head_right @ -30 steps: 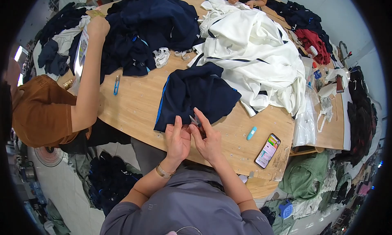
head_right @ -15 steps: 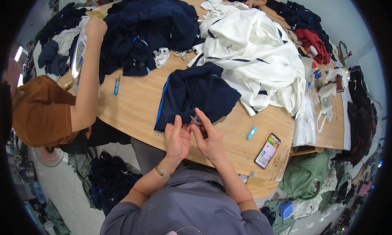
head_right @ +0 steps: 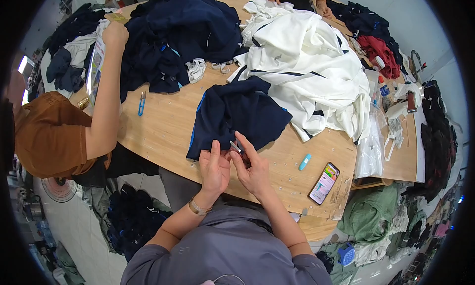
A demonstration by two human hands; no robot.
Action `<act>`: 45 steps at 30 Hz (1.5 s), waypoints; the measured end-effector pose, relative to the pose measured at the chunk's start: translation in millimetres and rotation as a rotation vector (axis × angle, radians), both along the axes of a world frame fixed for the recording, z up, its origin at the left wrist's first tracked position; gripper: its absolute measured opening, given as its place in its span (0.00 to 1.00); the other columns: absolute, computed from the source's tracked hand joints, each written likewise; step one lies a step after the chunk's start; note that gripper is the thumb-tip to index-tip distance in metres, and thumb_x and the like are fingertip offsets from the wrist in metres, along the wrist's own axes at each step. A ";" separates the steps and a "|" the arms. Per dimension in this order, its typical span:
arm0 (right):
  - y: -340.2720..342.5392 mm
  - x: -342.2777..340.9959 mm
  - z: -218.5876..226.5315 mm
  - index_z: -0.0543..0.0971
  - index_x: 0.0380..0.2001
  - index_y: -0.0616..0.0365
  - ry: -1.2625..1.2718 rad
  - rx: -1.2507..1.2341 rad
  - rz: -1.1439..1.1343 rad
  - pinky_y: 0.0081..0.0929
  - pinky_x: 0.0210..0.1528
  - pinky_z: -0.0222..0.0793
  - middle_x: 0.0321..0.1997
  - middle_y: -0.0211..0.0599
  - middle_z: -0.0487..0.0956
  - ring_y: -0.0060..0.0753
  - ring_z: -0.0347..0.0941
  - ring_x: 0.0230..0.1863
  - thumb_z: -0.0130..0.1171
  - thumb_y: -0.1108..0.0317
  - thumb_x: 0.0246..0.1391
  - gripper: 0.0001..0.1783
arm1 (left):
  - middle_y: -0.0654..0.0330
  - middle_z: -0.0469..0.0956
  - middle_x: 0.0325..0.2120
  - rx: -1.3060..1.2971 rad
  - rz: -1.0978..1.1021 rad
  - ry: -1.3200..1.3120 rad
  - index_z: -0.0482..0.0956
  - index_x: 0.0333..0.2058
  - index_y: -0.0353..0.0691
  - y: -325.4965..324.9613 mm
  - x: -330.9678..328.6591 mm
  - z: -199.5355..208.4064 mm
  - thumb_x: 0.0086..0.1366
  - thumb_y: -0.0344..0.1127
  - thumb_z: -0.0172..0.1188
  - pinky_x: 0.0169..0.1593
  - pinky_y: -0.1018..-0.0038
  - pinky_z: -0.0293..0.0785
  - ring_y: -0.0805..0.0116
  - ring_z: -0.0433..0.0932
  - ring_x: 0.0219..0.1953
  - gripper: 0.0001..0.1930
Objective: Trimming excess threads from blue garments using small scissors.
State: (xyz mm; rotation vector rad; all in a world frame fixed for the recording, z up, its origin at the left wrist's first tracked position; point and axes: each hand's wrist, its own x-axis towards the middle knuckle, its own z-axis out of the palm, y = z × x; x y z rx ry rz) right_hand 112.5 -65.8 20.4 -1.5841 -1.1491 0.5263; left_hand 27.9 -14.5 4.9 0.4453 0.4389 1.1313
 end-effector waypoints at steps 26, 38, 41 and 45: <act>2.4 -2.4 -10.6 0.66 0.52 0.56 -0.150 0.056 -0.030 0.27 0.27 0.69 0.27 0.45 0.77 0.39 0.76 0.26 0.54 0.73 0.51 0.23 | 0.60 0.75 0.34 0.030 0.007 0.068 0.71 0.37 0.36 -0.2 -0.2 1.1 0.62 0.26 0.51 0.39 0.78 0.72 0.74 0.74 0.35 0.05; -1.4 -0.6 -9.2 0.65 0.54 0.56 -0.139 0.023 0.027 0.30 0.25 0.68 0.26 0.47 0.76 0.44 0.75 0.23 0.53 0.71 0.52 0.24 | 0.59 0.74 0.37 0.061 0.042 0.084 0.70 0.38 0.35 2.2 0.4 -2.6 0.62 0.25 0.50 0.46 0.74 0.72 0.74 0.74 0.38 0.06; 0.0 -0.7 -8.5 0.64 0.54 0.56 -0.133 0.043 0.033 0.30 0.25 0.68 0.25 0.47 0.76 0.44 0.75 0.23 0.53 0.71 0.52 0.24 | 0.59 0.74 0.37 0.059 0.040 0.084 0.69 0.39 0.35 2.8 0.7 -4.1 0.62 0.25 0.50 0.46 0.75 0.72 0.74 0.73 0.39 0.07; 0.4 -1.3 -9.6 0.64 0.54 0.56 -0.137 0.030 0.038 0.30 0.25 0.68 0.25 0.46 0.76 0.44 0.75 0.23 0.53 0.70 0.52 0.24 | 0.59 0.74 0.37 0.078 0.037 0.085 0.69 0.41 0.34 1.7 -1.5 -7.6 0.61 0.25 0.51 0.45 0.77 0.71 0.74 0.73 0.39 0.08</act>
